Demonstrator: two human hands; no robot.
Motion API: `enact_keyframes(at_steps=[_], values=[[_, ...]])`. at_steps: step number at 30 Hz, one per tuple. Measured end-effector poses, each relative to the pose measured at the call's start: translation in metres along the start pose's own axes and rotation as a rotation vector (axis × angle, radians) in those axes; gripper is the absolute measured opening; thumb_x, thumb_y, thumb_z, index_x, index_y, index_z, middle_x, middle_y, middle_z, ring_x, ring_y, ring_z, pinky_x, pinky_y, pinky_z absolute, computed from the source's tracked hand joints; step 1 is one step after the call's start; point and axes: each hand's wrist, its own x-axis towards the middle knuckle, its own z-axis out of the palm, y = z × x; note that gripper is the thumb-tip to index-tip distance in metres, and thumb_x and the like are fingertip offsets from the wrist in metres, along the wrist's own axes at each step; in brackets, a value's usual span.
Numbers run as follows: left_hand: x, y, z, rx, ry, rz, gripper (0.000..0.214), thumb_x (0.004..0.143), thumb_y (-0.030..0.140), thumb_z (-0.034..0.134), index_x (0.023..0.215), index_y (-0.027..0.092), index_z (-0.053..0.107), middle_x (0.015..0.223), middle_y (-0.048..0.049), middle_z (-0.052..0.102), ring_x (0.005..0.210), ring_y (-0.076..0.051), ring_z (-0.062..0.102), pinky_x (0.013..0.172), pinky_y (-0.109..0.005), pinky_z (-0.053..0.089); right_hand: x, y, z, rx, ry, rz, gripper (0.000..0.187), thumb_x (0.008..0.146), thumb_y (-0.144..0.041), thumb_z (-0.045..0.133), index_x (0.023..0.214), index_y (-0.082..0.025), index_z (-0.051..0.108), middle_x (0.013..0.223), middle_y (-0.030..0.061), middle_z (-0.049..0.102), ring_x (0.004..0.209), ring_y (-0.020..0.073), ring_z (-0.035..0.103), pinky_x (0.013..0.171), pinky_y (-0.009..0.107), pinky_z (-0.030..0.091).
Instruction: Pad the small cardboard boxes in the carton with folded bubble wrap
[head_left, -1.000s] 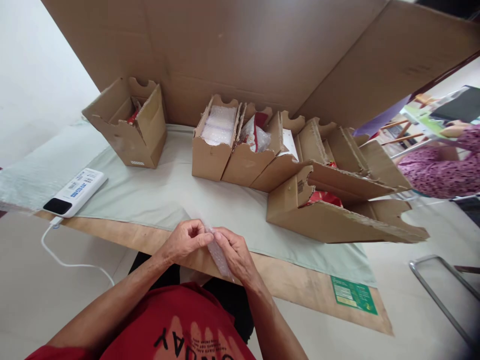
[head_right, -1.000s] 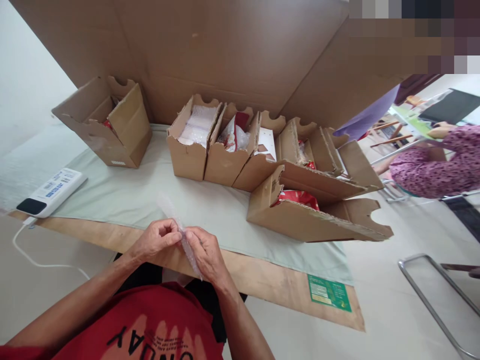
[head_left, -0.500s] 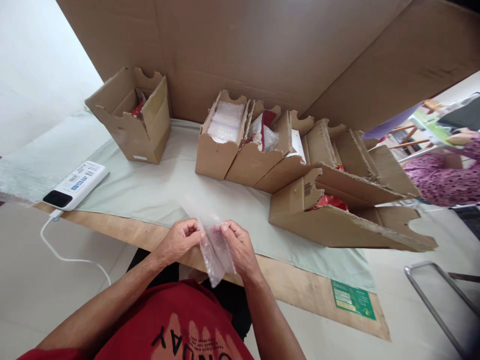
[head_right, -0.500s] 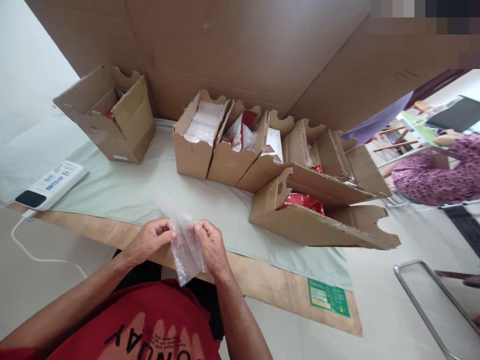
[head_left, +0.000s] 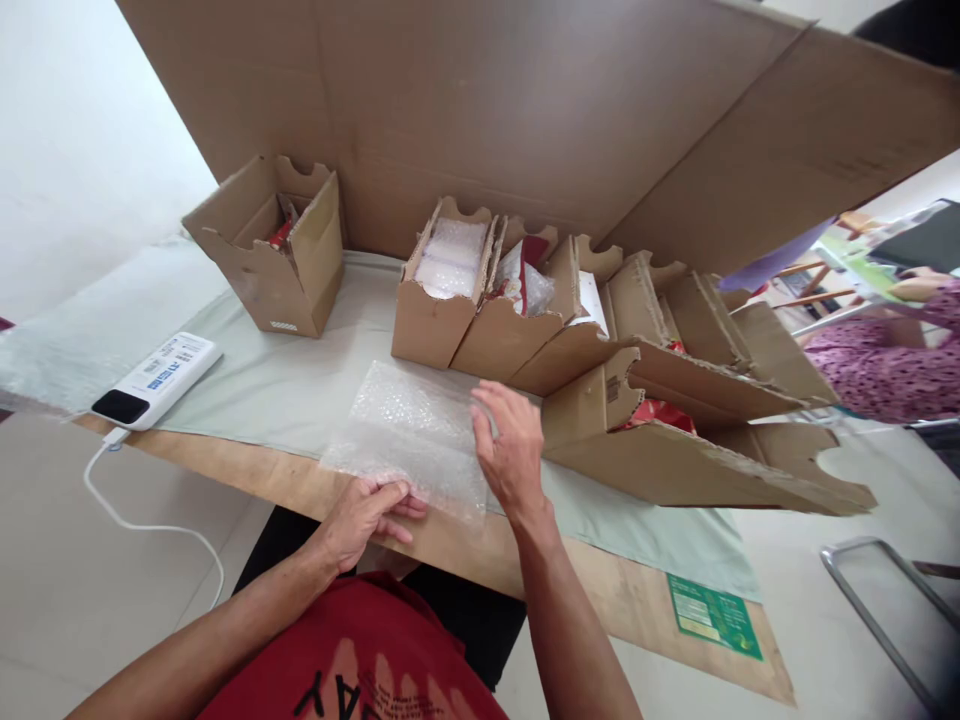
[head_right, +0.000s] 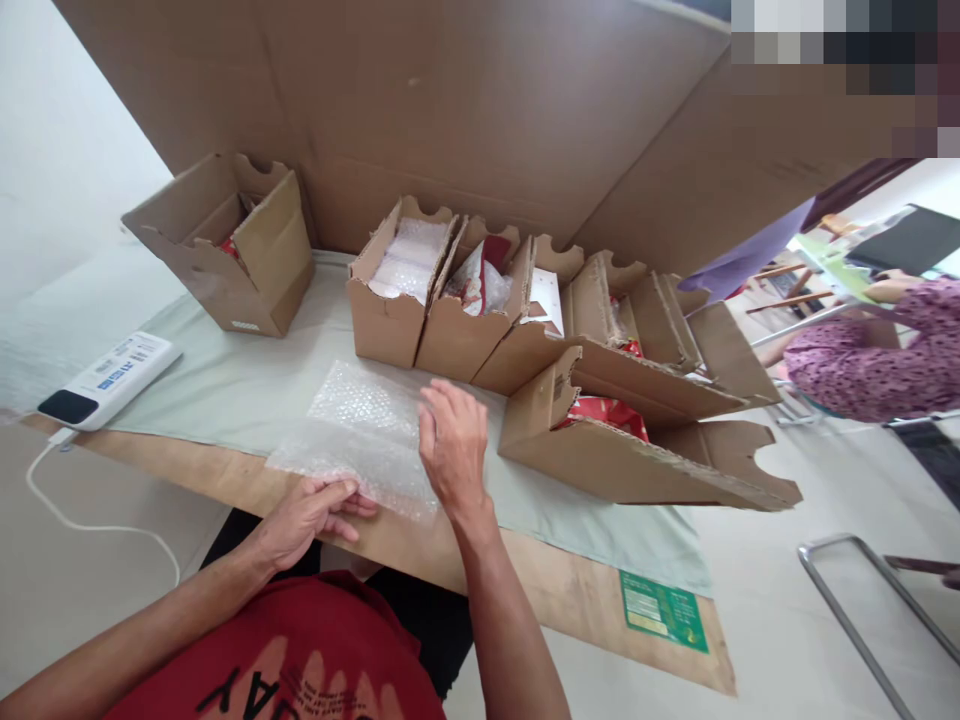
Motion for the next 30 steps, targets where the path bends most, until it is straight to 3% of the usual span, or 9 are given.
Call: enact_keyframes(at_steps=[3, 6, 8, 13, 15, 18, 21, 25, 30], values=[[-0.011, 0.002, -0.006, 0.118, -0.092, -0.078, 0.053, 0.067, 0.063, 0.079, 0.083, 0.013, 0.071, 0.089, -0.0137, 0.078, 0.08, -0.024, 0.075, 0.054, -0.025, 0.057, -0.033, -0.004, 0.009, 0.09, -0.223, -0.043, 0.025, 0.1, -0.018, 0.051, 0.118, -0.019, 0.07, 0.126, 0.011, 0.072, 0.117, 0.0257, 0.064, 0.096, 0.04, 0.048], [-0.032, 0.017, -0.018, 0.371, -0.41, -0.219, 0.046, 0.078, 0.059, 0.072, 0.082, 0.013, 0.074, 0.086, -0.0134, 0.079, 0.069, -0.021, 0.074, 0.052, -0.025, 0.054, -0.048, -0.003, 0.017, 0.088, -0.403, -0.03, 0.026, 0.097, -0.017, 0.056, 0.119, -0.019, 0.071, 0.136, 0.0121, 0.067, 0.125, 0.0286, 0.06, 0.101, 0.043, 0.048], [-0.04, 0.033, -0.022, 0.556, -0.477, -0.114, 0.04, 0.087, 0.053, 0.063, 0.087, 0.016, 0.076, 0.088, -0.0118, 0.079, 0.073, -0.022, 0.075, 0.058, -0.027, 0.057, -0.047, -0.002, 0.019, 0.085, -0.413, 0.004, 0.027, 0.097, -0.017, 0.056, 0.12, -0.019, 0.071, 0.138, 0.0125, 0.066, 0.128, 0.0294, 0.058, 0.105, 0.045, 0.046], [0.007, 0.06, -0.009, 1.097, -0.009, 0.698, 0.04, 0.095, 0.032, 0.048, 0.126, 0.019, 0.07, 0.132, -0.013, 0.07, 0.122, -0.029, 0.065, 0.106, -0.046, 0.051, -0.027, -0.009, 0.023, 0.072, -0.402, 0.019, 0.037, 0.097, -0.015, 0.053, 0.131, -0.02, 0.066, 0.142, 0.0143, 0.062, 0.131, 0.0292, 0.055, 0.103, 0.047, 0.048], [0.04, 0.055, -0.006, 1.328, 0.068, 0.846, 0.048, 0.093, 0.026, 0.047, 0.138, 0.012, 0.062, 0.146, -0.018, 0.06, 0.139, -0.033, 0.053, 0.117, -0.053, 0.04, -0.023, -0.011, 0.031, 0.049, -0.437, 0.01, 0.042, 0.096, -0.016, 0.053, 0.138, -0.02, 0.061, 0.148, 0.0142, 0.057, 0.137, 0.0289, 0.051, 0.107, 0.047, 0.046], [0.072, 0.038, -0.012, 1.65, 0.146, 0.854, 0.053, 0.095, 0.03, 0.05, 0.144, 0.011, 0.057, 0.155, -0.0215, 0.049, 0.147, -0.039, 0.041, 0.121, -0.06, 0.03, -0.026, -0.006, 0.045, -0.008, -0.492, 0.0, 0.046, 0.099, -0.024, 0.056, 0.144, -0.017, 0.055, 0.155, 0.0153, 0.049, 0.146, 0.0293, 0.042, 0.114, 0.048, 0.039], [0.077, 0.025, -0.025, 1.834, 0.301, 0.845, 0.063, 0.095, 0.047, 0.055, 0.149, 0.015, 0.053, 0.159, -0.0244, 0.042, 0.149, -0.046, 0.035, 0.119, -0.065, 0.026, -0.037, 0.003, 0.048, -0.088, -0.47, 0.05, 0.056, 0.1, -0.039, 0.059, 0.149, -0.014, 0.05, 0.16, 0.0177, 0.042, 0.15, 0.0317, 0.035, 0.12, 0.051, 0.03], [0.07, 0.026, -0.042, 1.902, 0.435, 0.795, 0.08, 0.091, 0.062, 0.055, 0.151, 0.009, 0.048, 0.158, -0.0324, 0.038, 0.147, -0.052, 0.034, 0.116, -0.067, 0.027, -0.048, 0.02, 0.036, -0.193, -0.416, 0.206, 0.064, 0.099, -0.045, 0.059, 0.151, -0.01, 0.047, 0.161, 0.0222, 0.039, 0.15, 0.0359, 0.035, 0.12, 0.055, 0.029], [0.057, 0.03, -0.073, 1.86, 0.533, 0.747, 0.073, 0.098, 0.054, 0.043, 0.151, 0.004, 0.045, 0.158, -0.0333, 0.037, 0.15, -0.048, 0.03, 0.116, -0.068, 0.024, -0.084, 0.045, 0.009, -0.222, -0.339, 0.277, 0.051, 0.102, -0.037, 0.051, 0.143, -0.007, 0.055, 0.154, 0.0233, 0.049, 0.145, 0.0365, 0.042, 0.114, 0.055, 0.037]])
